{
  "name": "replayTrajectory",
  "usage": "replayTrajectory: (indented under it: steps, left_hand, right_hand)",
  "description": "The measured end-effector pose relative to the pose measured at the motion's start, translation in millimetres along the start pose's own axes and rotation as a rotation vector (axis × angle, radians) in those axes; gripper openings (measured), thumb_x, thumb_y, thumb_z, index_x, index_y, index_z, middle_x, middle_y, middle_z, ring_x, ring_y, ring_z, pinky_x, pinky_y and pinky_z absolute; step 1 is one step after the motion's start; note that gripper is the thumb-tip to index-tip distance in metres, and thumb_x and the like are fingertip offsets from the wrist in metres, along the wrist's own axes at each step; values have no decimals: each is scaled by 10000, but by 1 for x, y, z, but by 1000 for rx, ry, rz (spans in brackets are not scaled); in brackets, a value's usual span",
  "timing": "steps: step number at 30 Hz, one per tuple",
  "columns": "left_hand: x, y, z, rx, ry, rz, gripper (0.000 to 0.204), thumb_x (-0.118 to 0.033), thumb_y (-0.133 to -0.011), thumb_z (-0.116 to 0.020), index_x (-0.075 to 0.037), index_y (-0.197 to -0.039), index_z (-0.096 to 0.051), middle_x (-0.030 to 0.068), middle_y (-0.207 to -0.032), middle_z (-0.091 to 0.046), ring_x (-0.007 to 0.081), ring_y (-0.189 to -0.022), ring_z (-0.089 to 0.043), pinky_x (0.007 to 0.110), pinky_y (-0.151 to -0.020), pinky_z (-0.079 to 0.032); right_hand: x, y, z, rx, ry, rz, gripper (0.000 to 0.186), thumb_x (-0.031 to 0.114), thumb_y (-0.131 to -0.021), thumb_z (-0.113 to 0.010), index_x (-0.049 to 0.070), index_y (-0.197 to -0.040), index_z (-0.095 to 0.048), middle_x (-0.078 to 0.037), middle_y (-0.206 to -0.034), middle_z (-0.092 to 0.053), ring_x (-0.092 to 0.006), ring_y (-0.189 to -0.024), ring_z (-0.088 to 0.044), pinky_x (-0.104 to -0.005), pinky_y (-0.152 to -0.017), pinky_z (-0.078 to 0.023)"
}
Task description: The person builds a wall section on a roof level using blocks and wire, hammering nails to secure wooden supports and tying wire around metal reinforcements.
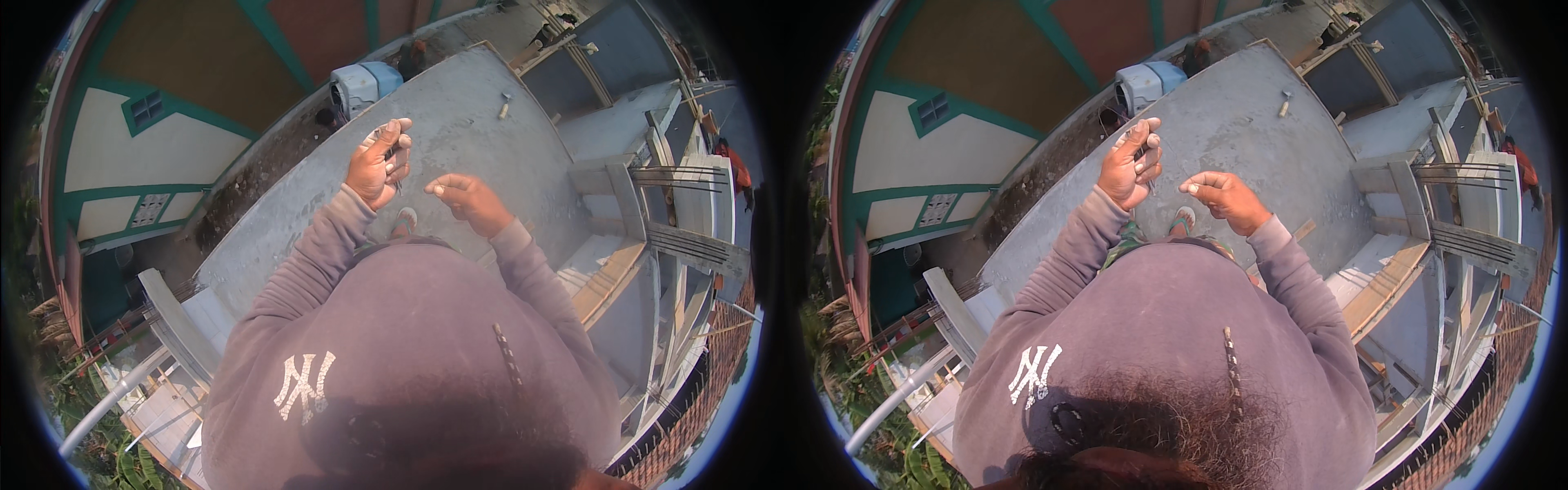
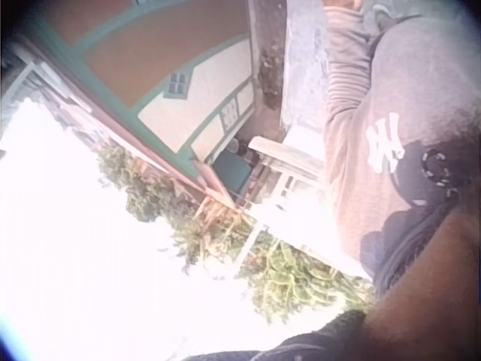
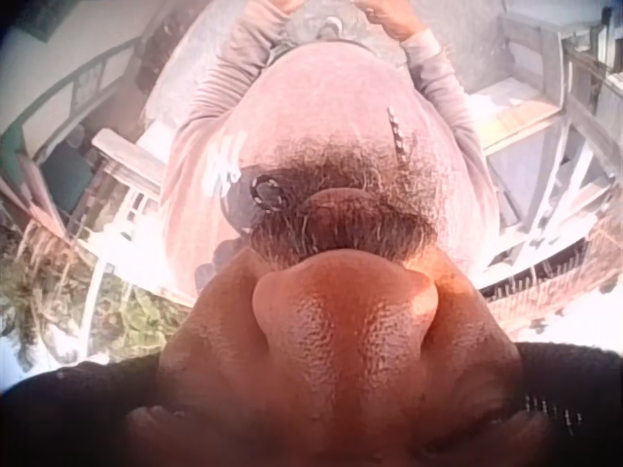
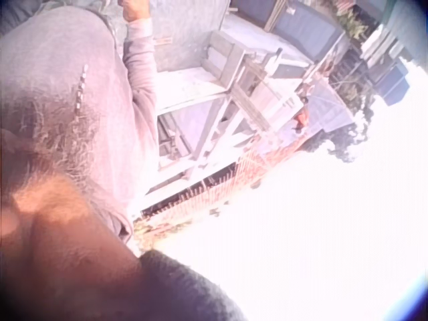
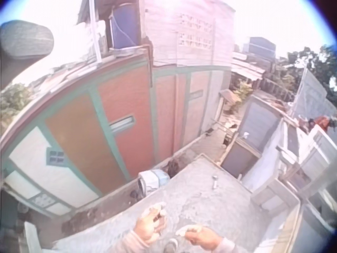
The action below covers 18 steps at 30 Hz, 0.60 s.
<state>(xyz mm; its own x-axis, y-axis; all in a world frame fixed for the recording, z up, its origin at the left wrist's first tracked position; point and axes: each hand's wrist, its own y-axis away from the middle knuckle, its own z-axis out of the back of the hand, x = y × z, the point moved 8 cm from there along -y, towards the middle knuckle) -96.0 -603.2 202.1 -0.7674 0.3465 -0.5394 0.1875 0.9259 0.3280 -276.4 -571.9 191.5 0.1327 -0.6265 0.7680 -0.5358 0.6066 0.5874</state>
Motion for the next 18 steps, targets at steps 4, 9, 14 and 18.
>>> replayTrajectory:
  steps: [4, 9, 14, 18]
  left_hand:
    - [17, 10, 24, -151, -171, -11, 321, -313, -1084, -635, -37, -1248, -651, 14, -992, -651, 15, -584, -407, 187, -493, -313]
    - [40, 14, 70, -397, -48, 29, 339, -313, -1078, -640, -43, -1281, -618, 60, -1108, -639, 28, -591, -393, 201, -488, -321]
    - [24, 25, 114, -491, 110, -4, 344, -307, -1069, -645, -61, -1304, -592, 35, -1117, -644, 38, -591, -383, 210, -485, -321]
    - [25, 50, 151, -553, 178, 13, 290, -288, -1071, -637, -86, -1273, -592, 22, -1123, -647, 41, -600, -389, 203, -483, -319]
  right_hand:
    - [27, -5, 19, -290, 298, 282, 234, 190, -968, -725, -9, -1085, -760, 13, -833, -664, -77, -716, -551, -253, -629, -440]
    - [59, 4, -21, -268, 576, 409, 198, 138, -948, -722, -18, -1066, -753, -9, -825, -688, -93, -736, -577, -279, -669, -471]
    - [26, -17, -46, -130, 527, 342, 193, 180, -990, -707, -8, -1021, -743, -18, -802, -665, -88, -751, -570, -275, -678, -467]
    - [8, -34, -52, -47, 482, 219, 321, 307, -1049, -638, 10, -1077, -756, -64, -894, -698, -137, -861, -627, -305, -791, -500]
